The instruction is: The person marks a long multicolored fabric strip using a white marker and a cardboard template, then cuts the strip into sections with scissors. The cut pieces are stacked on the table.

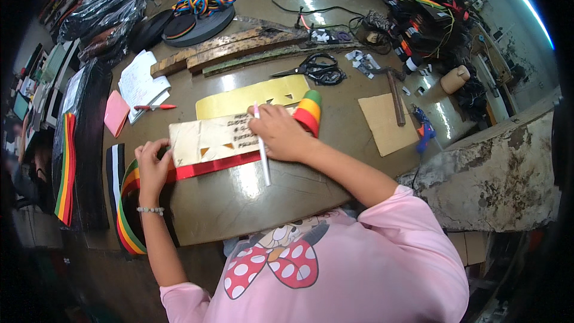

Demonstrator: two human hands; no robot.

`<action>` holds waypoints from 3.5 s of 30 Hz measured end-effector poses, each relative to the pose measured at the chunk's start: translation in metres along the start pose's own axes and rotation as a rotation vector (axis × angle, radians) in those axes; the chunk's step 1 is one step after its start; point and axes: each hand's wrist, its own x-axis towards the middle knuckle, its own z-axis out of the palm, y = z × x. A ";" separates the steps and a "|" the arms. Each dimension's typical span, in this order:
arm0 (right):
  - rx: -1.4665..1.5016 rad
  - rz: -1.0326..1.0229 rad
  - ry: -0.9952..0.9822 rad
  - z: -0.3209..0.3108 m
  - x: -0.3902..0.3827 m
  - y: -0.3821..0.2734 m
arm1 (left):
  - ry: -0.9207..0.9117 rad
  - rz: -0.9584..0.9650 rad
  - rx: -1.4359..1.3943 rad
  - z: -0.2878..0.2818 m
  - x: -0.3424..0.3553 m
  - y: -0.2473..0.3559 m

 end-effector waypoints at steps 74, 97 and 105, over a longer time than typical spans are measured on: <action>-0.071 0.353 -0.287 -0.109 -0.112 0.077 | -0.242 0.287 0.258 0.149 -0.055 0.228; 0.707 0.859 0.195 -0.091 -0.047 0.027 | -0.138 0.269 0.218 0.150 -0.056 0.233; 0.812 0.879 0.011 -0.057 -0.027 0.012 | -0.193 0.248 0.126 0.150 -0.056 0.230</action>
